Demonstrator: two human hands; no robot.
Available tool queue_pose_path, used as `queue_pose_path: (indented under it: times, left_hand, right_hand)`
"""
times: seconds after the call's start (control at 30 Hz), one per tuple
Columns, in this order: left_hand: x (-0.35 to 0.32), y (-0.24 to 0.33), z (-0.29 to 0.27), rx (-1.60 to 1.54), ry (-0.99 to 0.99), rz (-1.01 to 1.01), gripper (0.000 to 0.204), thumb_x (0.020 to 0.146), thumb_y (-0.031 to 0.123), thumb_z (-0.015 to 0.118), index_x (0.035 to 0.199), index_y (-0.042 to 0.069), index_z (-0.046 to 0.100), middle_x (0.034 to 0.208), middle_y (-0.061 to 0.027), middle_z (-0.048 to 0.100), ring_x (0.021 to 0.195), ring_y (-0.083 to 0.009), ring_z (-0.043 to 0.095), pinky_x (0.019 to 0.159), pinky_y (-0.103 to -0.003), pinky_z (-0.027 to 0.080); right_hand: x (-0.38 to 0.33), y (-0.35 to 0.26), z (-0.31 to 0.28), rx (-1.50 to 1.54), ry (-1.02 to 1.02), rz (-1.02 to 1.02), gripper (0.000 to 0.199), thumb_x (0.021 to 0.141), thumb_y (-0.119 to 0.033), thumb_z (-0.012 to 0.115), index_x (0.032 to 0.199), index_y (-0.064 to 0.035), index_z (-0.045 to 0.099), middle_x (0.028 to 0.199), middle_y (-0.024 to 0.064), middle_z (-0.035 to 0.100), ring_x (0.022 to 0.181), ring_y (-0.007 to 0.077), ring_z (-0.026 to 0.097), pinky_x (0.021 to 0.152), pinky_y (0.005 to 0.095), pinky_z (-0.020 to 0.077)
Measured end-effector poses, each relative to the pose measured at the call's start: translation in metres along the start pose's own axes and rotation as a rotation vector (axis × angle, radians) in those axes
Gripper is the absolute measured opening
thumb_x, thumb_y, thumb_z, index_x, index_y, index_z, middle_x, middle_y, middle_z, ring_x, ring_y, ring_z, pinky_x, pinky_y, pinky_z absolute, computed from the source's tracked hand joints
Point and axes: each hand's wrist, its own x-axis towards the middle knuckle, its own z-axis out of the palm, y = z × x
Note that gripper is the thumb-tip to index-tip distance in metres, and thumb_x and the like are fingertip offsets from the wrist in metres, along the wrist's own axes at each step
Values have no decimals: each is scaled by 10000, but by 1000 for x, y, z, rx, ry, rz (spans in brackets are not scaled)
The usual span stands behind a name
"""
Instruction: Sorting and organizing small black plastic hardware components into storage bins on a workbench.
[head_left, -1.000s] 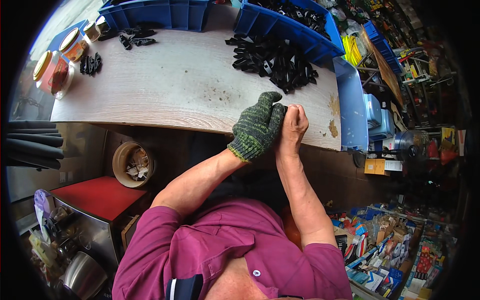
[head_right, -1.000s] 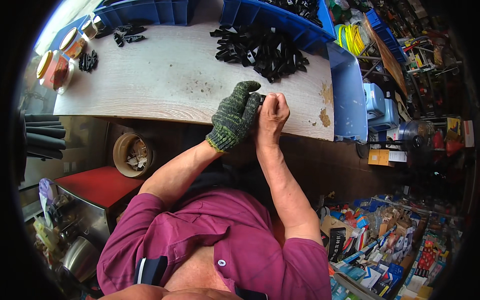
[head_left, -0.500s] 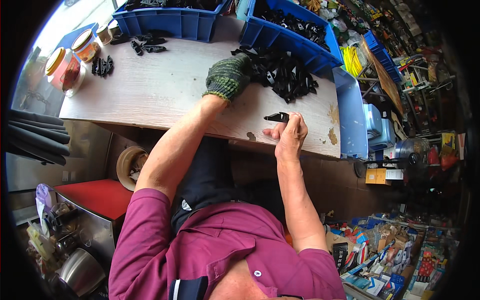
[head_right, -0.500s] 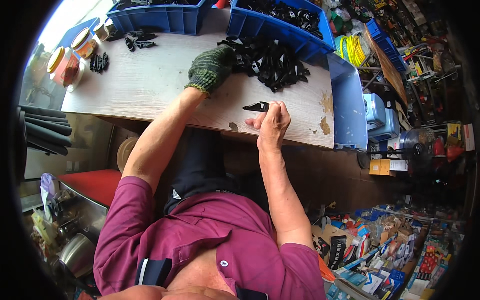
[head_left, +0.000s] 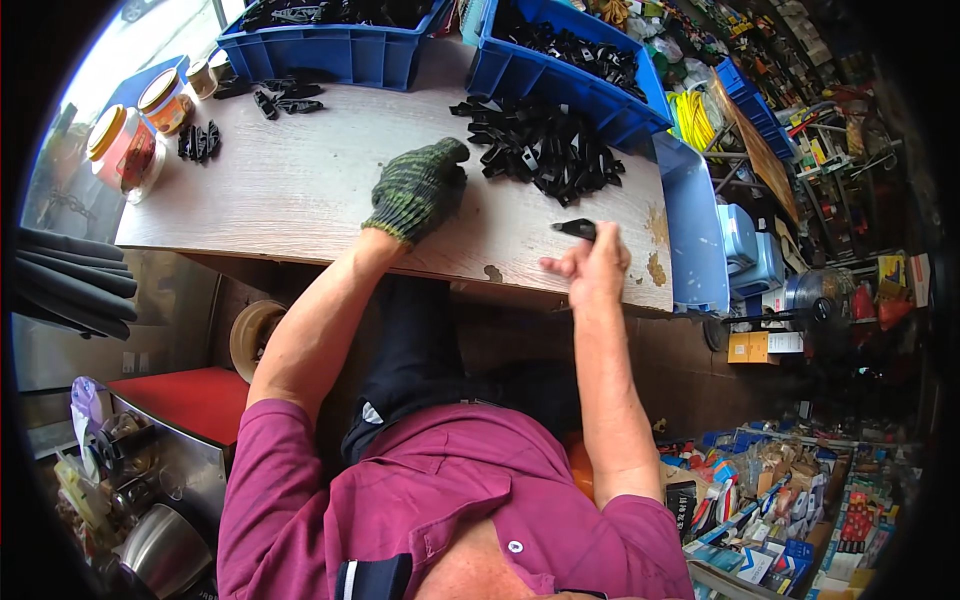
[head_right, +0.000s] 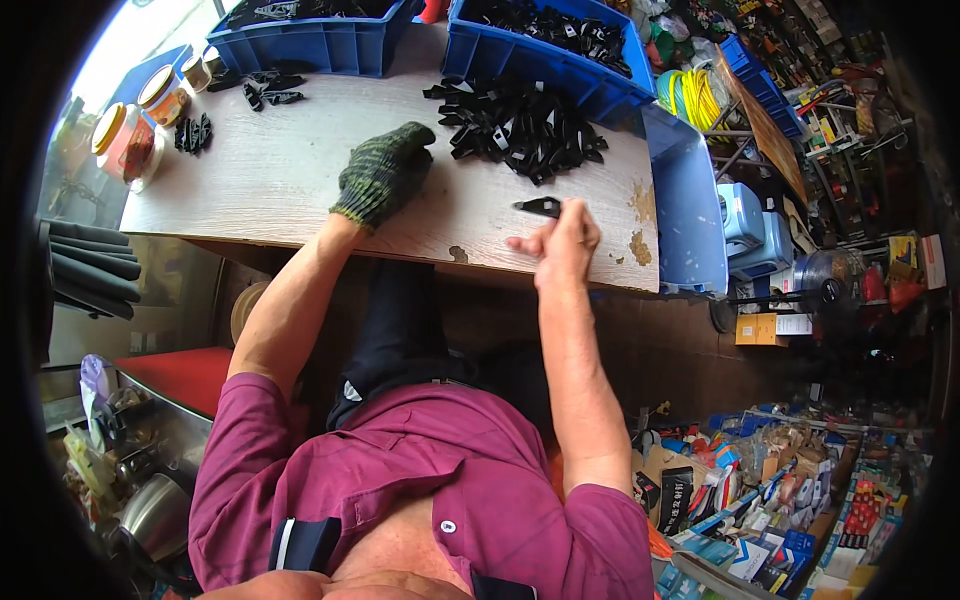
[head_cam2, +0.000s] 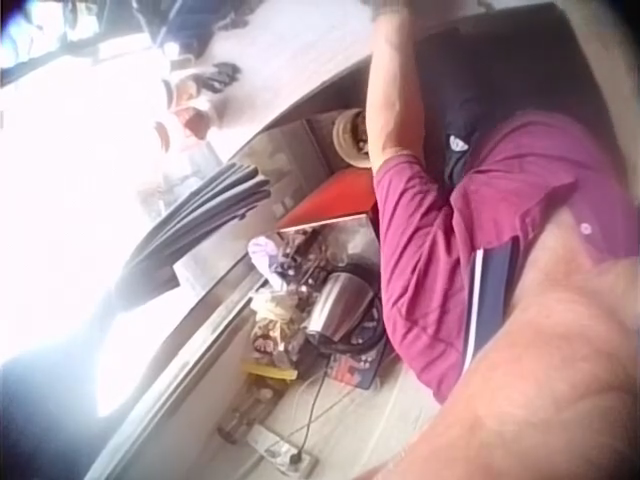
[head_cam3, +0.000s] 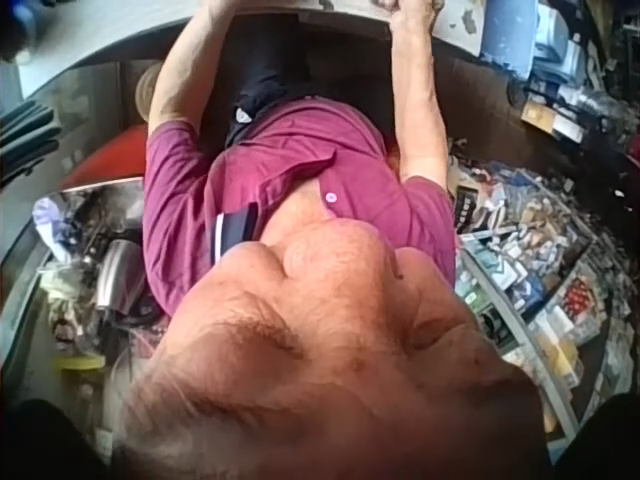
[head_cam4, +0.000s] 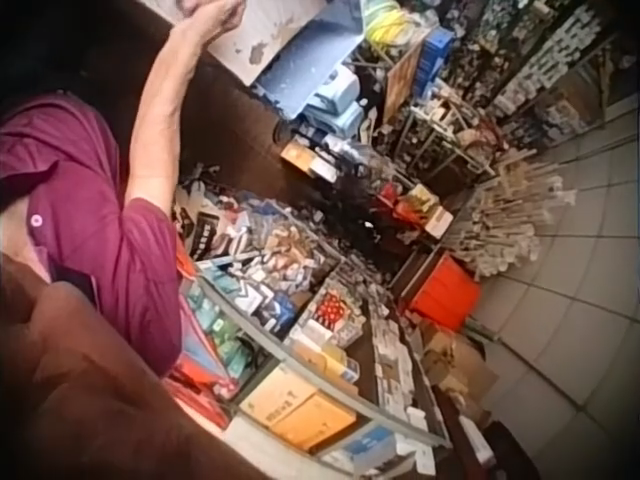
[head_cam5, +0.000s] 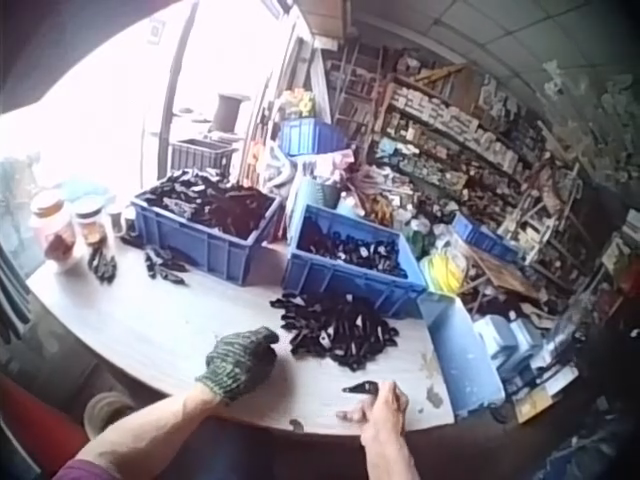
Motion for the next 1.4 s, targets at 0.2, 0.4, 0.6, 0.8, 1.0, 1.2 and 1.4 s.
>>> queue_pose_path:
  times: [0.2, 0.4, 0.6, 0.8, 1.0, 1.2, 1.4]
  left_hand:
    - [-1, -6, -7, -132, 103, 11, 277, 888, 161, 636, 1156, 109, 682, 1091, -137, 712, 994, -333, 678, 860, -419, 534]
    - [39, 9, 14, -81, 42, 130, 232, 849, 285, 685, 1038, 151, 687, 968, -140, 702, 934, -361, 664, 796, -474, 527]
    - [46, 18, 23, 93, -127, 61, 282, 826, 350, 717, 1029, 160, 673, 909, -136, 707, 873, -367, 680, 736, -493, 534]
    - [32, 18, 28, -32, -38, 105, 248, 848, 299, 695, 1027, 134, 653, 893, -151, 697, 865, -367, 674, 709, -497, 521]
    - [35, 14, 35, -24, 14, 201, 225, 837, 241, 680, 1037, 141, 656, 890, -145, 693, 856, -363, 668, 719, -500, 517]
    - [35, 21, 32, -28, -72, 177, 213, 839, 209, 666, 1042, 146, 659, 889, -147, 695, 858, -370, 669, 716, -498, 518]
    - [30, 10, 20, -168, -74, -13, 258, 839, 174, 650, 1096, 157, 665, 942, -160, 711, 913, -364, 676, 748, -489, 527]
  right_hand:
    - [58, -71, -58, 204, 398, -205, 270, 890, -286, 559, 863, -44, 442, 507, 46, 335, 444, 225, 454, 593, 552, 611]
    - [34, -59, -35, -4, 337, -191, 292, 889, -272, 573, 990, -3, 521, 537, 36, 352, 479, 197, 486, 540, 504, 618]
    - [17, -17, -4, -138, 111, -55, 293, 920, -270, 586, 1027, 3, 577, 480, -2, 360, 460, 143, 491, 556, 470, 617]
    - [16, 7, 14, -141, -58, -82, 295, 944, -337, 643, 945, -43, 616, 454, -17, 372, 394, 124, 449, 500, 399, 571]
    - [11, 7, 33, -190, -97, -16, 263, 913, -309, 660, 901, -50, 618, 436, -23, 346, 377, 120, 433, 486, 405, 565]
    - [12, 8, 42, -252, -121, 17, 256, 907, -297, 654, 922, -46, 609, 435, -25, 343, 367, 118, 434, 481, 414, 568]
    - [11, 8, 51, -282, -149, -3, 218, 881, -237, 703, 933, -48, 607, 489, -23, 421, 370, 111, 445, 441, 381, 556]
